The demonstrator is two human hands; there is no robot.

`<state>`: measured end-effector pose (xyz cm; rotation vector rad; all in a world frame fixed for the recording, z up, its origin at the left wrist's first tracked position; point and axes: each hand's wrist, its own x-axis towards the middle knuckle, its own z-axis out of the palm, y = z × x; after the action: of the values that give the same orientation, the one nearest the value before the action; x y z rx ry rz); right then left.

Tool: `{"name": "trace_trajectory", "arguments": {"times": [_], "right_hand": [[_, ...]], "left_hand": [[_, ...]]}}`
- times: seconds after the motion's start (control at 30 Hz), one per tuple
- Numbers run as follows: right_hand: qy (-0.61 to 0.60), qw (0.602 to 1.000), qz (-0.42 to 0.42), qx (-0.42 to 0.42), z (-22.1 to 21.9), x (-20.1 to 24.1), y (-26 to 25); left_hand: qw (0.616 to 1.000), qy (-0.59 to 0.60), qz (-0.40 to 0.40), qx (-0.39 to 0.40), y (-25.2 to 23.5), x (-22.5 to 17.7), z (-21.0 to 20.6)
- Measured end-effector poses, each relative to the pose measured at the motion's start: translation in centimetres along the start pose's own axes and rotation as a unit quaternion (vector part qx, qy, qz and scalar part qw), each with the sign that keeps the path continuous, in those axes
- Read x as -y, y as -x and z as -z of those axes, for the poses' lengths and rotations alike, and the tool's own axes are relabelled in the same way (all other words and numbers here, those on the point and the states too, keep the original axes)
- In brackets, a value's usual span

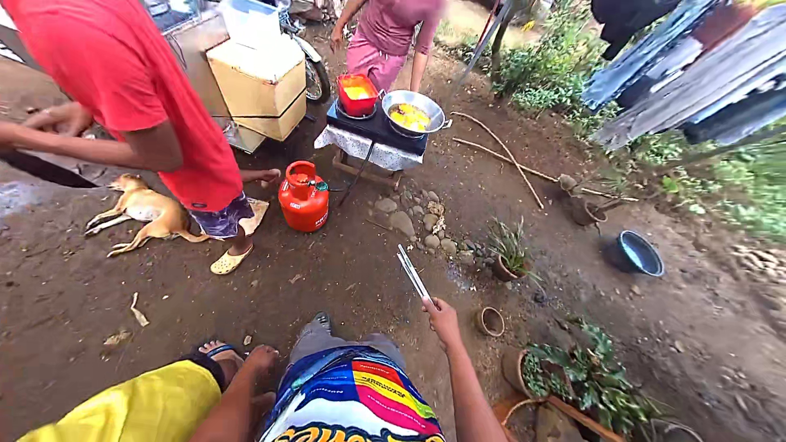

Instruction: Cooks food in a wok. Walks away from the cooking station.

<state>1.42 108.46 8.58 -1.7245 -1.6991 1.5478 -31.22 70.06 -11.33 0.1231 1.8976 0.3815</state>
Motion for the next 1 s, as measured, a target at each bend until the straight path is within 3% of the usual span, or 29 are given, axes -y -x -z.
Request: {"name": "trace_trajectory", "arguments": {"times": [0.2, 0.37, 0.53, 0.73, 0.8, 0.9, 1.0], "right_hand": [[-0.048, 0.999, 0.009, 0.003, -3.0, 11.0, -8.4], [-0.135, 0.988, 0.015, 0.073, -5.6, 19.3, -18.3], [-0.216, 0.970, 0.006, 0.112, -8.3, 27.1, -29.7], [-0.217, 0.968, -0.034, 0.119, -10.8, 34.8, -40.8], [-0.210, 0.970, -0.024, 0.121, -11.4, 37.7, -43.5], [-0.201, 0.972, 0.016, 0.117, -12.8, 41.7, -46.8], [-0.213, 0.971, 0.040, 0.097, -13.5, 44.5, -49.0]], "left_hand": [[0.991, 0.015, -0.115, -0.067, -4.3, -18.7, 11.8], [0.981, 0.103, -0.118, -0.116, -7.9, -27.3, 15.3], [0.987, 0.127, -0.029, -0.097, -10.0, -28.2, 12.8], [0.968, 0.218, 0.079, -0.093, -10.2, -25.7, 6.9], [0.964, 0.236, 0.093, -0.079, -9.7, -26.9, 5.8], [0.971, 0.210, 0.108, -0.050, -10.1, -29.0, 6.4], [0.975, 0.196, 0.099, -0.027, -11.5, -31.6, 10.1]]}}
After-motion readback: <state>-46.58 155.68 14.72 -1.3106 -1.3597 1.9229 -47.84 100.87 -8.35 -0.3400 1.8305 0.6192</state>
